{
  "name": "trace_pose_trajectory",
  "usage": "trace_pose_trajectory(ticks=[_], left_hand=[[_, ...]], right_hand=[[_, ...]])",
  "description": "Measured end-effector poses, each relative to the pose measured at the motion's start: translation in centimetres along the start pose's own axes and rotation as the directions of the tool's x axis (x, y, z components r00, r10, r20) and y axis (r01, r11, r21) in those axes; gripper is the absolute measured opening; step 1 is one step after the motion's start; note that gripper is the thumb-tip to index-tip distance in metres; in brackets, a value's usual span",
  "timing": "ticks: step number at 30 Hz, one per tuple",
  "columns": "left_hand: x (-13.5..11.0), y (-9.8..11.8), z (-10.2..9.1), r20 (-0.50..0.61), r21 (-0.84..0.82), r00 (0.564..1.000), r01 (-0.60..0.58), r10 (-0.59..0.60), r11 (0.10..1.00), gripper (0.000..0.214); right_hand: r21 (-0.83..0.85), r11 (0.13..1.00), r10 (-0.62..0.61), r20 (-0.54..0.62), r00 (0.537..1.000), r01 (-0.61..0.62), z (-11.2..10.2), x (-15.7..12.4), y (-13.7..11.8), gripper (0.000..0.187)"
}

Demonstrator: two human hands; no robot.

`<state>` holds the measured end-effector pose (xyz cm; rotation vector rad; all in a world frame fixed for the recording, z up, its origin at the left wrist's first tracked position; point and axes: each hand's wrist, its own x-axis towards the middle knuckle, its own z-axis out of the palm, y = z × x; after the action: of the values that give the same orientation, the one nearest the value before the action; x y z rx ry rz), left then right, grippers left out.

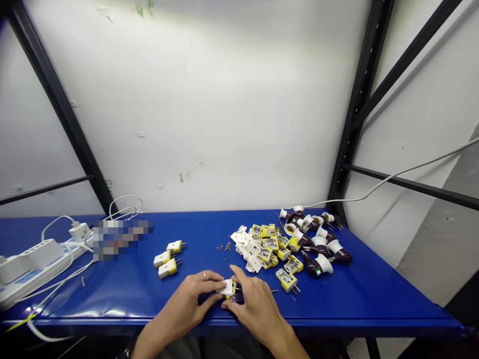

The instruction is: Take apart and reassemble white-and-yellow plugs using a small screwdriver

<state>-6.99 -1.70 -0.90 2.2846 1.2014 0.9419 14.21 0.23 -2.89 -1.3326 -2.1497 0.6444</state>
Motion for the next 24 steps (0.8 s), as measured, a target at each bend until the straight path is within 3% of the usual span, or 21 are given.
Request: trace_pose_trajectory(ticks=[7, 15, 21, 24], left_hand=[[0.2, -0.5, -0.3, 0.003, -0.016, 1.0, -0.025, 0.025, 1.0, 0.025], [0.7, -0.1, -0.4, 0.115, 0.097, 0.992, -0.064, 0.052, 0.993, 0.024], [1.5, 0.4, -2.1, 0.236, 0.078, 0.966, -0.123, 0.102, 0.989, 0.023], [2.6, 0.2, -2.4, 0.152, 0.114, 0.988, -0.042, 0.024, 0.993, 0.024]], right_hand=[[0.0, 1.0, -0.018, 0.015, 1.0, 0.018, 0.3, 0.3, 0.2, 0.075], [-0.002, 0.999, -0.034, 0.025, 0.999, 0.034, 0.2, 0.0, 0.1, 0.079], [-0.029, 1.0, -0.004, 0.015, 1.0, 0.004, 0.0, 0.1, -0.5, 0.076], [0.012, 0.998, -0.055, -0.054, 0.997, 0.055, -0.6, 0.0, -1.4, 0.074]])
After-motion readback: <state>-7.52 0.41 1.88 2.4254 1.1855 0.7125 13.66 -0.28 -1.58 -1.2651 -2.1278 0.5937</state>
